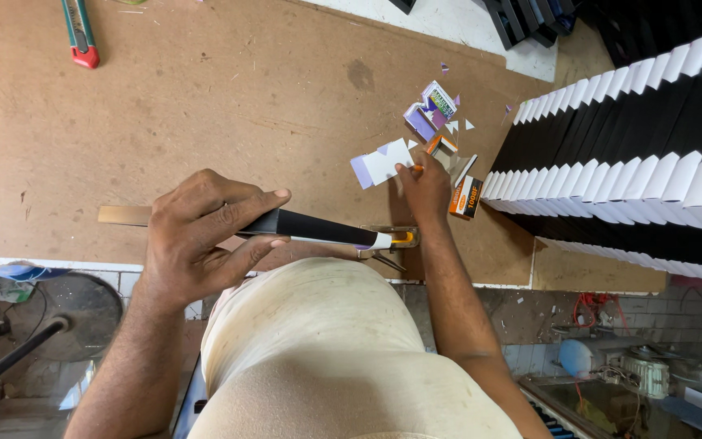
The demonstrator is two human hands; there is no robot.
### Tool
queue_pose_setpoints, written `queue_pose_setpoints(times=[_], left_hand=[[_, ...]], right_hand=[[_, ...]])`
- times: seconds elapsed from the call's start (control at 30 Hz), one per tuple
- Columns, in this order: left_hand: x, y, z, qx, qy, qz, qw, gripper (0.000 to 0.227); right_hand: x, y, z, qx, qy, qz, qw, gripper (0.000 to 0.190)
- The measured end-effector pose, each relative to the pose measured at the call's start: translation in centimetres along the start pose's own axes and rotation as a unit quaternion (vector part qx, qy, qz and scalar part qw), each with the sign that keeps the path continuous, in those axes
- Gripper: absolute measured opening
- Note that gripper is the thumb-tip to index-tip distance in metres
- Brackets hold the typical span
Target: The person assembles picture frames by placing printed images into black frames and securing them with white paper corners. They use a stapler to attach the corners and stack completed frames on the table.
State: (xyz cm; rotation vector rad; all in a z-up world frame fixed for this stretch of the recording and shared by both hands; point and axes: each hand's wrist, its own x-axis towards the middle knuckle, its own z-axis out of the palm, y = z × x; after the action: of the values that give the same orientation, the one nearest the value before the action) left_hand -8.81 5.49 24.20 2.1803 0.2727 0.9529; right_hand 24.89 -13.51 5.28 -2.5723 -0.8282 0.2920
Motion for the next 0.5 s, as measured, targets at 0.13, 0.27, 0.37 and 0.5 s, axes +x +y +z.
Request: queue_pose_setpoints(times=[0.13,0.27,0.37,0.5], left_hand=[[-0.1,0.4,-0.2,-0.004,-0.012,-0.004,1.0,0.045],[-0.4,0.5,-0.3,-0.001,-0.002,0.002,1.0,0.045],[-0.5,0.2,-0.2,-0.003,0.007,-0.01,1.0,0.044],[-0.1,-0.3,0.1,0.017,0.019,-0.002,1.0,0.044]], right_hand=[[0.9,-0.4,2.2,-0.092,0.043,-0.103,0.989,0.08],[0.7,-0.2,2.1,-0.129,0.034,-0.021,0.991,0.064],[0.2,0.2,1.1,-0.067,0.058,-0.024,0.996,0.036],[-1.0,0.3,-1.4,0.12,0.12,-0.118,0.978,0.02]])
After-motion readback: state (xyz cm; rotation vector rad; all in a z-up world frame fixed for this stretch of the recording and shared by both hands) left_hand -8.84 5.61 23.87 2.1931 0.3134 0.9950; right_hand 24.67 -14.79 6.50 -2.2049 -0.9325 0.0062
